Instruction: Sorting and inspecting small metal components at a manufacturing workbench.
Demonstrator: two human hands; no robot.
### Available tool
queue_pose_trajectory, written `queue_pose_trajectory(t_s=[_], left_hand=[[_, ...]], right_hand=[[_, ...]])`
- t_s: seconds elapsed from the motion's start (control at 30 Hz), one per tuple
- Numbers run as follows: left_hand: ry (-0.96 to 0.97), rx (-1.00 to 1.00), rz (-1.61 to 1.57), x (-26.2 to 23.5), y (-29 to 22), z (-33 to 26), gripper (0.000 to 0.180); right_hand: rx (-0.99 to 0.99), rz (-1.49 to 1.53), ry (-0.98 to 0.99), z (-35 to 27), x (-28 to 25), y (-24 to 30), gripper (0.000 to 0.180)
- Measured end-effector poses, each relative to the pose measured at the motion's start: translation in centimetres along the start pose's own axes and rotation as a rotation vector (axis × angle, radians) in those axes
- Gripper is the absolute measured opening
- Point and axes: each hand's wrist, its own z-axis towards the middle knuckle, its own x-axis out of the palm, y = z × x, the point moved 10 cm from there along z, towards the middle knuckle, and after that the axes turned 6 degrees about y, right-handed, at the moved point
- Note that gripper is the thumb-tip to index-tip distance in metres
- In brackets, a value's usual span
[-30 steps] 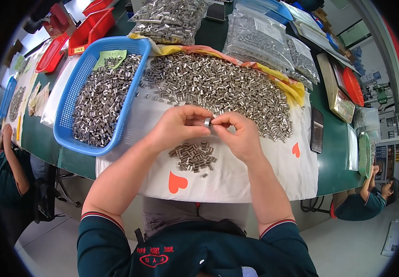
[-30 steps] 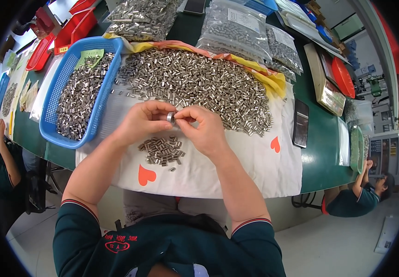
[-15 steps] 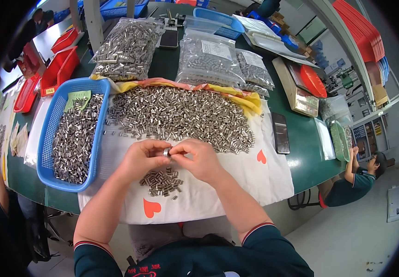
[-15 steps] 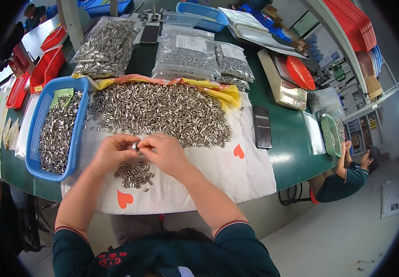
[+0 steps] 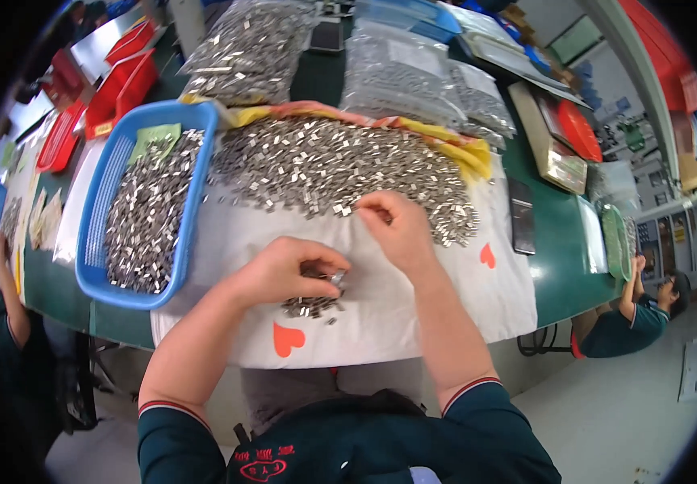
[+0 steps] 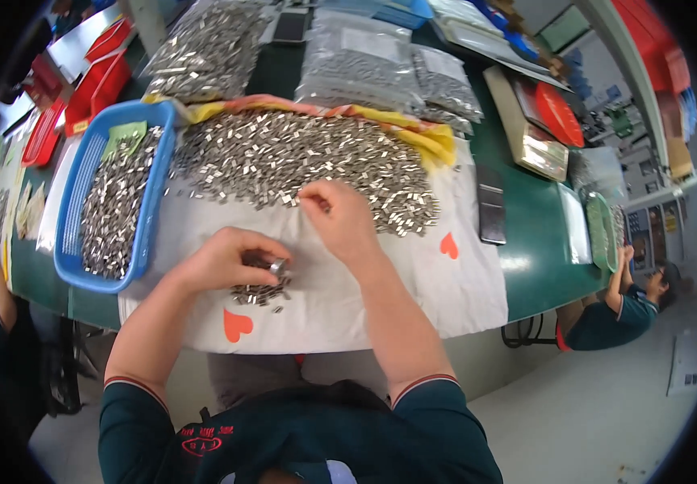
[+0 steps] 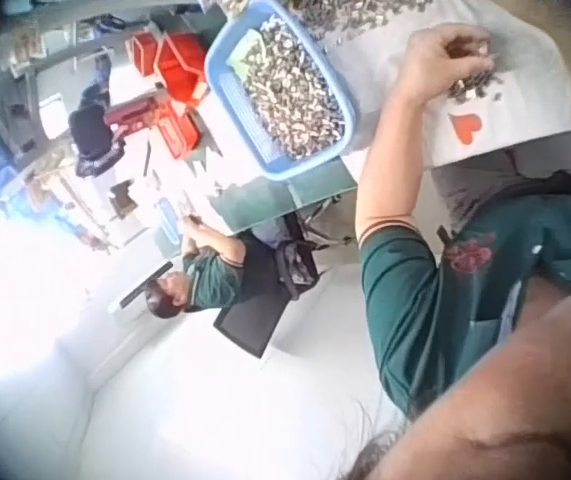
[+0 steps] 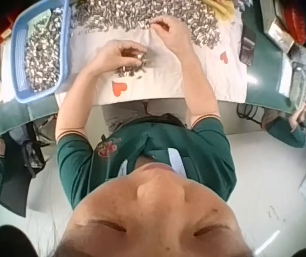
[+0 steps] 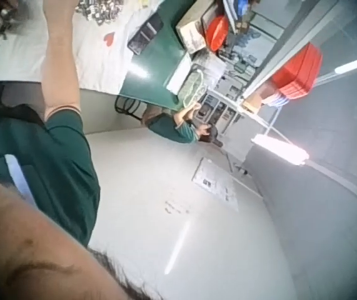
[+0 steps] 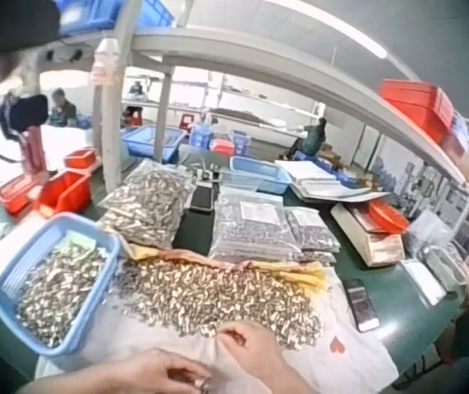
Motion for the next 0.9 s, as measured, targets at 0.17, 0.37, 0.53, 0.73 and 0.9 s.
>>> queue_pose_trajectory(t_s=[0.17, 0.37, 0.53, 0.73, 0.9], left_hand=[[-0.058, 0.069, -0.197, -1.1, 0.4, 0.3, 0.033], [-0.13, 0.07, -0.2, -2.0, 1.4, 0.0, 0.032], [-0.135, 0.067, -0.217, -2.0, 1.6, 0.2, 0.031], [-0.161, 0.092, -0.249, -2.4, 1.4, 0.3, 0.031], [-0.283, 0.1, -0.473, -4.0, 1.9, -0.1, 0.033]], right_hand=[[-0.243, -0.423, -0.137, 0.3, 0.9, 2.4, 0.006], [-0.232, -0.651, -0.107, 0.5, 3.3, 2.7, 0.004], [-0.216, -0.677, -0.065, 0.4, 3.3, 2.3, 0.004], [-0.202, -0.658, -0.038, 0.2, 3.3, 2.6, 0.006], [0.101, 0.014, 0.049, -0.4, 2.3, -0.1, 0.007]])
